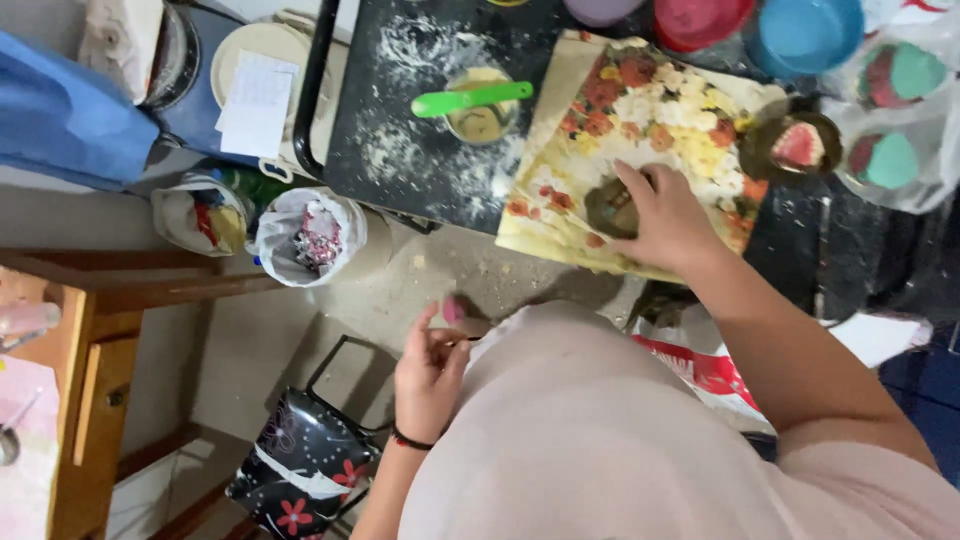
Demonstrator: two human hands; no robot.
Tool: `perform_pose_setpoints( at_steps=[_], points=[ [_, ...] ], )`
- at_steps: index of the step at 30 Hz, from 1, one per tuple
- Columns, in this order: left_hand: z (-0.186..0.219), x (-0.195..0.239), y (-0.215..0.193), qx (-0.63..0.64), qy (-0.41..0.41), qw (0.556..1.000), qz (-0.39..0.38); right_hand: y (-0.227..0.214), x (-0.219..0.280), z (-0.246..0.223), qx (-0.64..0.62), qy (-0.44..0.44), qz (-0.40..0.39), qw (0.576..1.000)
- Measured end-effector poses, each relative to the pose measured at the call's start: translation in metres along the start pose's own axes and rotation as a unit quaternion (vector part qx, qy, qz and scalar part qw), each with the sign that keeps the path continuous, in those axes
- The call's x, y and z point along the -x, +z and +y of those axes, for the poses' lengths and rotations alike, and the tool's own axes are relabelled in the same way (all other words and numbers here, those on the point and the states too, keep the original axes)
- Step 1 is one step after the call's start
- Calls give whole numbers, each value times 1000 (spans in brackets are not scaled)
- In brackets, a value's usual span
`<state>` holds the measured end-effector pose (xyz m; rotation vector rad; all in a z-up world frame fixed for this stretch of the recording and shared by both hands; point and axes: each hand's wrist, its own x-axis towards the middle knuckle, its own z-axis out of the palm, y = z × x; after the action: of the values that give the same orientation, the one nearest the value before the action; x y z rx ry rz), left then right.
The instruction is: The person scoops a white powder from a container into a small bowl using a green spoon. They then pour a liquid from a purple bowl into the mixture and stir it with the spoon. Finally, the person pours the mixed batter into a heart-shaped mold and shakes it to level the contents.
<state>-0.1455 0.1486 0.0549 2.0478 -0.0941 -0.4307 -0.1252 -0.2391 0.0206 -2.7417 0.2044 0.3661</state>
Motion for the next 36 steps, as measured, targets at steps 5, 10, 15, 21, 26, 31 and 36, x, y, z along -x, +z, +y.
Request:
perform_pose_setpoints(
  at_steps=[5,10,15,21,26,31,36],
  points=[
    [9,-84,-24,15,9,998,-67,-6,-10,-14,19,-26,40,999],
    [13,-180,-61,-62,82,979,-177,-10,-91,-59,57,-178,306,933],
    [17,-265,-104,-93,104,947,-291,25,-182,-74,126,-163,356,912],
    [-1,-339,-110,-126,121,894,-412,-4,-190,-120,122,-127,367,913],
    [-3,-375,-70,-54,102,887,-447,55,-160,-90,-30,61,370,927],
    [5,-385,-19,174,27,848,-501,63,-130,-150,-410,301,322,799],
    [20,-360,-23,147,22,841,-520,59,-101,-194,-430,359,282,779]
  ],
)
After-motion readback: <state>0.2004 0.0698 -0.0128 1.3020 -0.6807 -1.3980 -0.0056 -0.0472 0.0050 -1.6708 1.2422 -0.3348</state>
